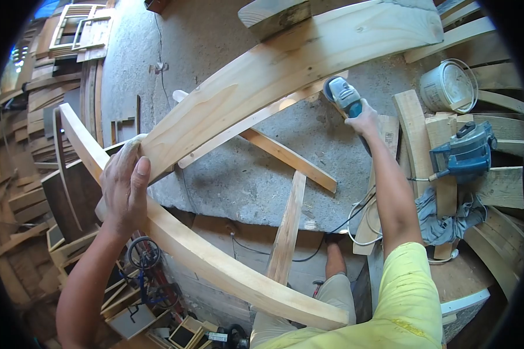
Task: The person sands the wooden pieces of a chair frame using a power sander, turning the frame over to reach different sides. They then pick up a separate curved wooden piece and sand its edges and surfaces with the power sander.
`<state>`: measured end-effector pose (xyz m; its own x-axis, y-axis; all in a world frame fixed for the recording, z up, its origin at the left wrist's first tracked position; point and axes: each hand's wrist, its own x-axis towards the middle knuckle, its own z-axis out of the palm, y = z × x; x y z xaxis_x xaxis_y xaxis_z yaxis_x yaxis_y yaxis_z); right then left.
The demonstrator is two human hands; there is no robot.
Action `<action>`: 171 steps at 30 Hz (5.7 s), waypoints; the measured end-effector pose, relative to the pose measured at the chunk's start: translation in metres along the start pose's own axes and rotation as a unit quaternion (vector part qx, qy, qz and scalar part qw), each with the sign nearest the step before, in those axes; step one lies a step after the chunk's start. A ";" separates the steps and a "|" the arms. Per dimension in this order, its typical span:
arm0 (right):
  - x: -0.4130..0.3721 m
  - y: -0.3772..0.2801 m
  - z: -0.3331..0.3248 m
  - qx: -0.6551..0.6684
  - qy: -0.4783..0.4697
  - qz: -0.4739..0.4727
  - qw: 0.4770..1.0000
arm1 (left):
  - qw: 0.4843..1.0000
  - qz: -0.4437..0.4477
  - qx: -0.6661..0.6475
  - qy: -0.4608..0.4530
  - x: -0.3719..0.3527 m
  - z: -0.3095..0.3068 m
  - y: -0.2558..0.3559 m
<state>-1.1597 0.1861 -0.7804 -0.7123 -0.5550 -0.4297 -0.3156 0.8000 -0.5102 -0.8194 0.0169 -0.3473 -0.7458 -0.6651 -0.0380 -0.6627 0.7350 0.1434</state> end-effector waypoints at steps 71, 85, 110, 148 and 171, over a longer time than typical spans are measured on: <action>-0.203 0.008 -0.044 0.004 -0.169 -0.082 0.982 | 0.999 0.028 0.009 0.024 -0.001 -0.003 -0.004; -0.434 0.093 -0.155 0.354 0.157 0.127 0.913 | 0.999 0.031 0.025 0.012 -0.006 -0.009 -0.003; -0.678 -0.021 0.031 0.704 0.175 0.294 0.622 | 0.895 0.247 -0.191 0.318 -0.017 -0.009 -0.061; -0.644 -0.049 0.083 0.696 -0.033 0.220 0.683 | 0.988 -0.127 -0.055 0.066 -0.269 -0.003 -0.189; -0.330 -0.113 0.329 0.399 0.095 0.065 0.910 | 0.863 -0.086 -0.415 -0.276 -0.150 0.466 -0.112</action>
<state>-0.6829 0.2040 -0.8257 -0.8310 -0.3574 -0.4263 0.2797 0.3940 -0.8755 -0.6651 0.0957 -0.8183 -0.7115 -0.4229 -0.5612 -0.6608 0.1311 0.7390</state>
